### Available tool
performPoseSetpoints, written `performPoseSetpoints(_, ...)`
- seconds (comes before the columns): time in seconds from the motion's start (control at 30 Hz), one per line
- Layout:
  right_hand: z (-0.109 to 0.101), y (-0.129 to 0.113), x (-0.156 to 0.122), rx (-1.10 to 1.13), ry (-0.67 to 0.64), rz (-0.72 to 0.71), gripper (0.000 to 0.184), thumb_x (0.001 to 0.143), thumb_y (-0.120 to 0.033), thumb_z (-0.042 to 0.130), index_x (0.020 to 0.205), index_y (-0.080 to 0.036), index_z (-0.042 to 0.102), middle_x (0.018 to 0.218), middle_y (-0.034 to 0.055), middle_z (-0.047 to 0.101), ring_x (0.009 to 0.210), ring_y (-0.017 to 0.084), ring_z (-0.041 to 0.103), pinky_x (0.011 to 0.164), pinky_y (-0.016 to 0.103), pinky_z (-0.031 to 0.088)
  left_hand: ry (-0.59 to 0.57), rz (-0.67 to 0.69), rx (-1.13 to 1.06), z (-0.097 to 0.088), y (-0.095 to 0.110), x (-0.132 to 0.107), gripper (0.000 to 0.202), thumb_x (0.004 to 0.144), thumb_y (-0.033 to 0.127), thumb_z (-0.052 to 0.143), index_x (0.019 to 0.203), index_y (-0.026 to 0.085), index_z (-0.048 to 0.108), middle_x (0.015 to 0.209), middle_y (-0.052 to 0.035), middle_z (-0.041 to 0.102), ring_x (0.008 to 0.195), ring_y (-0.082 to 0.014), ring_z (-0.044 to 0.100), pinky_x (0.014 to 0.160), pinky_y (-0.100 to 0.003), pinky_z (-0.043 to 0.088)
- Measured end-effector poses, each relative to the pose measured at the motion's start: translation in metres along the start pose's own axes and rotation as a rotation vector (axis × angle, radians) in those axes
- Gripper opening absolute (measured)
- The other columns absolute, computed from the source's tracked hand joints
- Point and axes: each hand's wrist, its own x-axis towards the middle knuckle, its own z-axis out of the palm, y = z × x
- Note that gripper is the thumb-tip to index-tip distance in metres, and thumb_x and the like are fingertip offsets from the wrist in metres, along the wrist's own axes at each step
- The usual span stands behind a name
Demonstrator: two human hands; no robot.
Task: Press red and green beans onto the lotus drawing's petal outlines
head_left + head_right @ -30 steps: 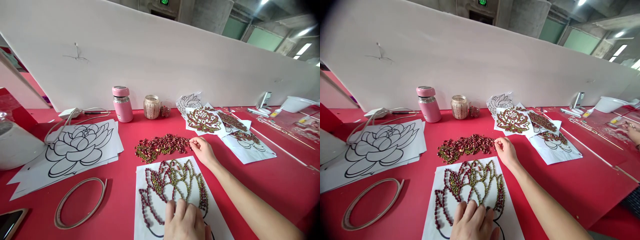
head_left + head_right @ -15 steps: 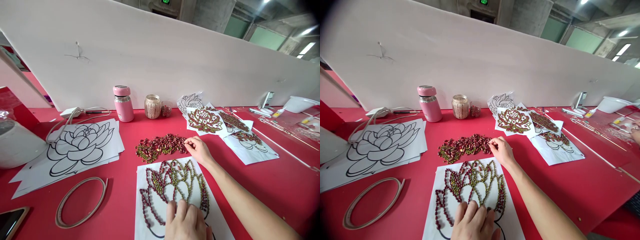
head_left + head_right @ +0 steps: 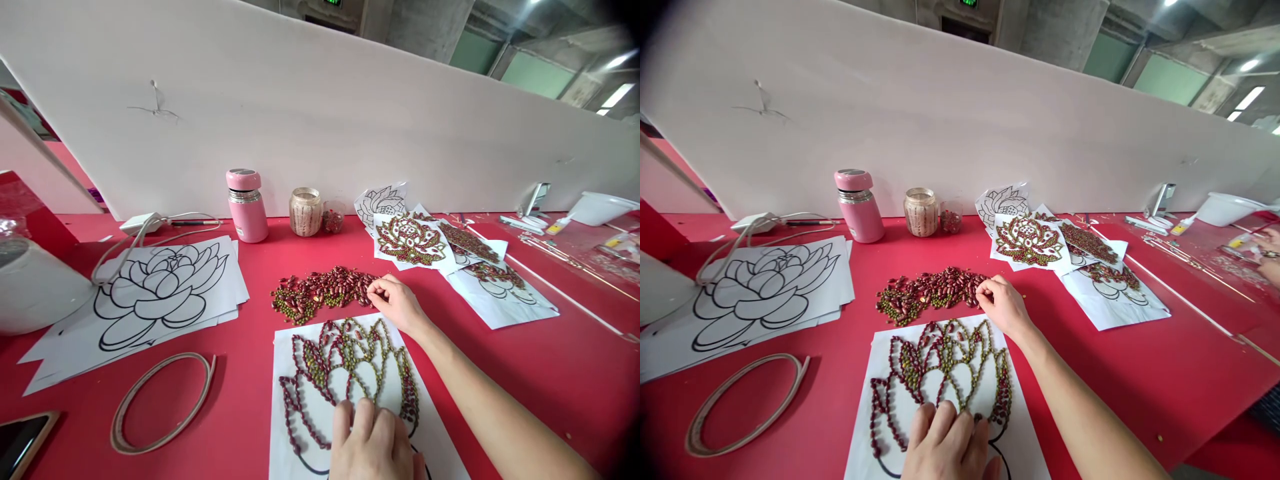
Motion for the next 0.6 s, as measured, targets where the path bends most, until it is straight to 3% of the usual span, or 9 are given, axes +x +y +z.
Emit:
performPoseSetpoints(0.23,-0.001,-0.002,0.001,-0.041,-0.027,-0.017,0.01,0.075,-0.018,0.049,0.068,-0.02,0.056,0.072,0.0001,0.051,0.062,0.012,0.05,0.058,0.023,0.04,-0.057,0.01,-0.033,-0.014,0.002,0.012,0.013,0.053,0.017,0.058,0.059,0.018,0.046,0.056,0.0031,0.043,0.058,-0.0138,0.036,0.057,-0.031,0.025)
performPoseSetpoints(0.37,-0.01,-0.004,-0.001,-0.043,0.003,-0.003,0.01,0.079,-0.02,0.044,0.073,-0.02,0.051,0.076,0.0024,0.051,0.07,0.015,0.051,0.063,0.025,0.04,-0.121,-0.003,-0.066,-0.016,0.002,0.013,0.01,0.057,0.018,0.058,0.063,0.017,0.051,0.058,0.0026,0.046,0.06,-0.0143,0.037,0.059,-0.032,0.026)
performPoseSetpoints(0.5,-0.026,-0.016,-0.018,0.065,0.026,-0.022,0.011,0.085,-0.023,0.039,0.08,-0.019,0.047,0.079,0.0034,0.052,0.071,0.014,0.051,0.064,0.025,0.042,-0.148,-0.006,-0.096,-0.018,0.001,0.011,0.006,0.061,0.018,0.057,0.064,0.017,0.052,0.059,0.0016,0.048,0.061,-0.0149,0.039,0.06,-0.032,0.026)
performPoseSetpoints(0.6,-0.033,-0.028,-0.039,0.174,-0.037,-0.116,0.01,0.086,-0.023,0.039,0.081,-0.02,0.047,0.082,0.0036,0.052,0.079,0.015,0.052,0.072,0.026,0.043,-0.16,-0.002,-0.097,-0.018,0.002,0.008,0.003,0.065,0.019,0.056,0.065,0.017,0.053,0.06,0.0008,0.048,0.061,-0.0155,0.039,0.06,-0.032,0.027)
